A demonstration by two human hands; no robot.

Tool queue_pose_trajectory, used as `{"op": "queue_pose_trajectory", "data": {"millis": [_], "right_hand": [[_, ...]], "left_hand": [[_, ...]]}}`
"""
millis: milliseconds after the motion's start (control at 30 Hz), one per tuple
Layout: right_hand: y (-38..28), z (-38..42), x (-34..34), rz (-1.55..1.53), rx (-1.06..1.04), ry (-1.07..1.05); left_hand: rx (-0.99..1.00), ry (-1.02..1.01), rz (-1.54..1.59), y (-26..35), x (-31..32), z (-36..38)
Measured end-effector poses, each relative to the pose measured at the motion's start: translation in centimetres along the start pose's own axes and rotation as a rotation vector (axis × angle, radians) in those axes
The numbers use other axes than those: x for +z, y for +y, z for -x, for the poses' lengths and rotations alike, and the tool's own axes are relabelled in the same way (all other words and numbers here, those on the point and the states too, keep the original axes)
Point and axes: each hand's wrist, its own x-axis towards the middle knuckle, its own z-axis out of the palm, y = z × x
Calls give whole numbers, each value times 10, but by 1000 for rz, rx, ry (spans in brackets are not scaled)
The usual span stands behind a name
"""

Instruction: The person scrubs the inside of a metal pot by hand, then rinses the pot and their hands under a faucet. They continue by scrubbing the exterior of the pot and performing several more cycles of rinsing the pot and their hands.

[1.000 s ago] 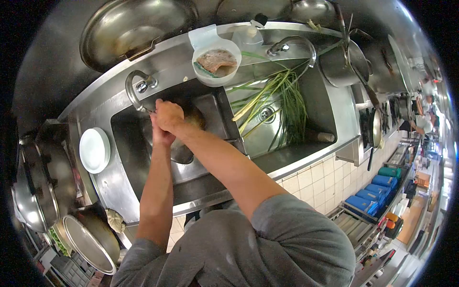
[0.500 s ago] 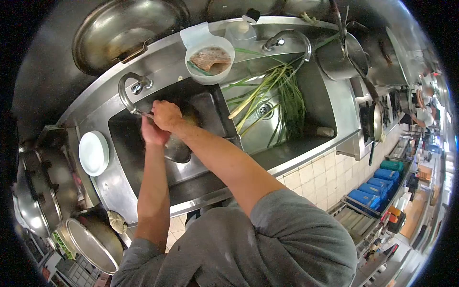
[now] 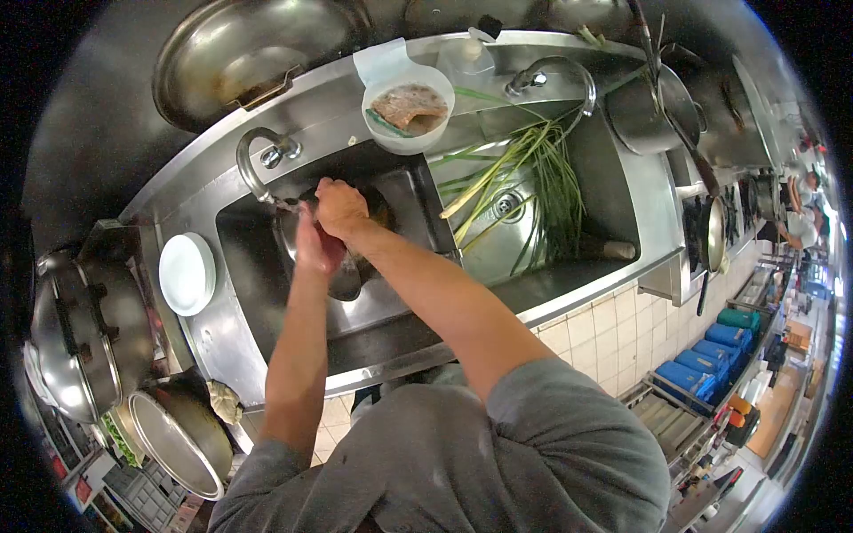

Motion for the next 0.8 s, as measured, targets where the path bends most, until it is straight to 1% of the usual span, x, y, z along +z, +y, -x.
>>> {"op": "queue_pose_trajectory", "data": {"millis": [33, 67, 100, 167, 200, 233, 267, 300, 333, 367, 400, 433, 467, 500, 533, 567, 600, 633, 667, 700, 733, 767, 800], "right_hand": [[3, 2, -2, -7, -10, -5], [5, 3, -3, -13, -24, -10], [6, 5, -3, -14, -25, -14], [5, 7, -3, -11, -40, -20], [9, 6, -4, -15, -46, -28], [14, 5, -6, -6, -28, -22], [18, 4, -4, -2, -17, -25], [16, 8, -14, -69, 74, -32], [24, 7, -12, -40, 98, -31], [26, 12, -18, -102, 46, 4], [38, 9, -11, -112, 83, 44], [40, 14, -13, -117, 72, 24], [41, 20, -17, -144, 105, 23], [41, 24, -20, -170, 141, 27], [42, 30, -21, -171, 132, 22], [44, 36, -21, -151, 135, 32], [47, 39, -21, -127, 135, 42], [61, 42, -16, -117, 129, 34], [76, 47, -11, -226, 179, 13], [85, 53, -7, -332, 230, -9], [78, 62, -12, -492, 315, -107], [66, 72, -13, -478, 309, -118], [48, 82, -11, -532, 336, -169]], "left_hand": [[-70, -8, -11, 6, 0, -2], [-132, -37, 82, 18, -4, -15], [-131, -34, 84, 26, -6, -28], [76, 19, 141, 39, -7, -48], [60, -40, 47, 34, -10, -55], [80, 69, -115, 28, -2, -50], [135, 117, -266, 22, -1, -37], [187, 174, -415, 18, 13, -10], [236, 132, -421, 17, 5, 1], [250, 160, -417, 23, -11, 8], [328, 256, -388, 25, -36, 10], [405, 349, -355, 24, -70, 7], [453, 425, -462, 21, -160, -28], [414, 631, -867, 5, -235, -49], [348, 828, -1274, -8, -277, -53], [352, 832, -1266, -13, -278, -41], [300, 802, -1232, -17, -272, -27], [244, 772, -1196, -24, -280, -24], [239, 774, -1179, -21, -285, -32], [181, 649, -1081, -16, -305, -52], [123, 524, -981, -16, -305, -52], [124, 528, -963, -22, -302, -51], [71, 511, -674, -18, -261, -35]]}}
